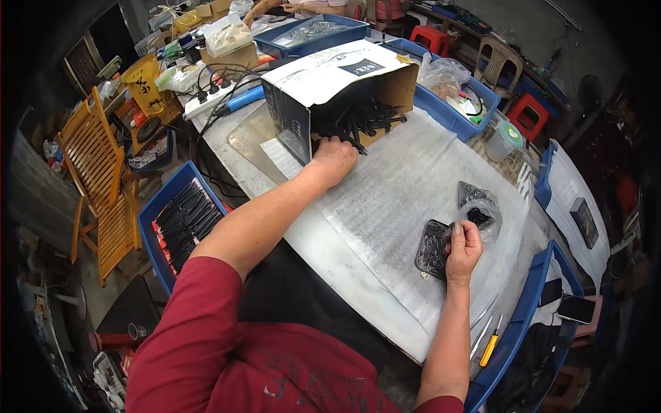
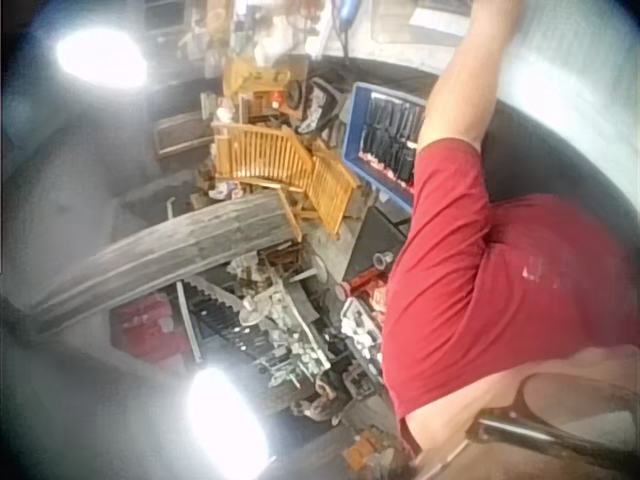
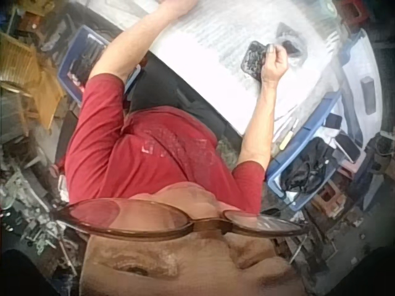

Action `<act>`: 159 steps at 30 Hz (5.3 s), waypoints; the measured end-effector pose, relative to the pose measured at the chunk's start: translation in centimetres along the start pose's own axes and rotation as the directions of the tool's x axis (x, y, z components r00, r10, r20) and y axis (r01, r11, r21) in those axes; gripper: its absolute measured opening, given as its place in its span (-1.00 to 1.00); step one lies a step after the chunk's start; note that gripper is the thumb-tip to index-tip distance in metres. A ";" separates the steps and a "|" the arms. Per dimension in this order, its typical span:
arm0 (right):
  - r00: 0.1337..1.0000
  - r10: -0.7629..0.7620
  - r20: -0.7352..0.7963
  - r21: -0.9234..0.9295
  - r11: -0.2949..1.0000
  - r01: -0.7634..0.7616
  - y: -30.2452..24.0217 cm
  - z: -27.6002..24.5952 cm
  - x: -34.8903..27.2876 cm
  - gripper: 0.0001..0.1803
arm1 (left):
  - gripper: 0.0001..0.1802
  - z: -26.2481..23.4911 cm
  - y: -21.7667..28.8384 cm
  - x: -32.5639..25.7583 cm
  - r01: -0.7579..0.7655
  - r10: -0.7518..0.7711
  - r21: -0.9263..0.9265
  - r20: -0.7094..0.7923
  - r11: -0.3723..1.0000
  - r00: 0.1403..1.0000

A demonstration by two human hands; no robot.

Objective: The person assembles small black components by inserting pins into them by hand, placing the finished pieces into a blue tray.

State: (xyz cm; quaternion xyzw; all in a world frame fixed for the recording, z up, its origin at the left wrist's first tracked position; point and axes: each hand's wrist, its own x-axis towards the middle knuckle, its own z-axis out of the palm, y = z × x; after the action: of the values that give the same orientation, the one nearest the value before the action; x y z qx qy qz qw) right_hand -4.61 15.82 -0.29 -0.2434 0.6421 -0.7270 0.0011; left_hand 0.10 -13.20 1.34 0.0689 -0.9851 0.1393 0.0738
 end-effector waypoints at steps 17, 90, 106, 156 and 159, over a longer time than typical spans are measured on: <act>0.998 0.026 -0.058 -0.122 0.992 -0.033 -0.7 -1.7 1.1 -0.90 | -0.85 -4.2 9.9 -1.1 -0.227 -0.193 -0.905 -0.310 0.359 0.931; 0.975 0.034 0.221 -0.314 0.949 0.038 -2.5 -0.7 0.4 -0.84 | -0.83 -2.4 12.5 -1.8 -0.404 0.128 -0.909 -0.391 0.100 0.911; 0.975 0.049 0.218 -0.311 0.950 0.022 -2.6 -1.0 0.4 -0.83 | -0.86 -1.9 12.8 -1.6 -0.460 0.105 -0.874 -0.448 0.158 0.888; 0.990 -0.101 0.094 -0.969 0.219 0.114 -1.3 -3.1 3.2 -0.79 | -0.85 -1.5 12.4 -1.5 -0.339 0.031 -0.932 -0.338 0.127 0.941; 0.987 0.006 0.160 -0.979 0.128 0.158 -0.8 -3.6 4.2 -0.75 | -0.85 -1.3 12.4 -1.5 -0.328 0.037 -0.937 -0.326 0.121 0.945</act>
State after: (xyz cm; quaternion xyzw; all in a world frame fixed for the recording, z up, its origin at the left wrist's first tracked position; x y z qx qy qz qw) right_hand -9.30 17.99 1.73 -0.2606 0.9467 -0.1062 -0.1565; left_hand -0.20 -0.86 -0.95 -0.1339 -0.8201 -0.5219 0.1925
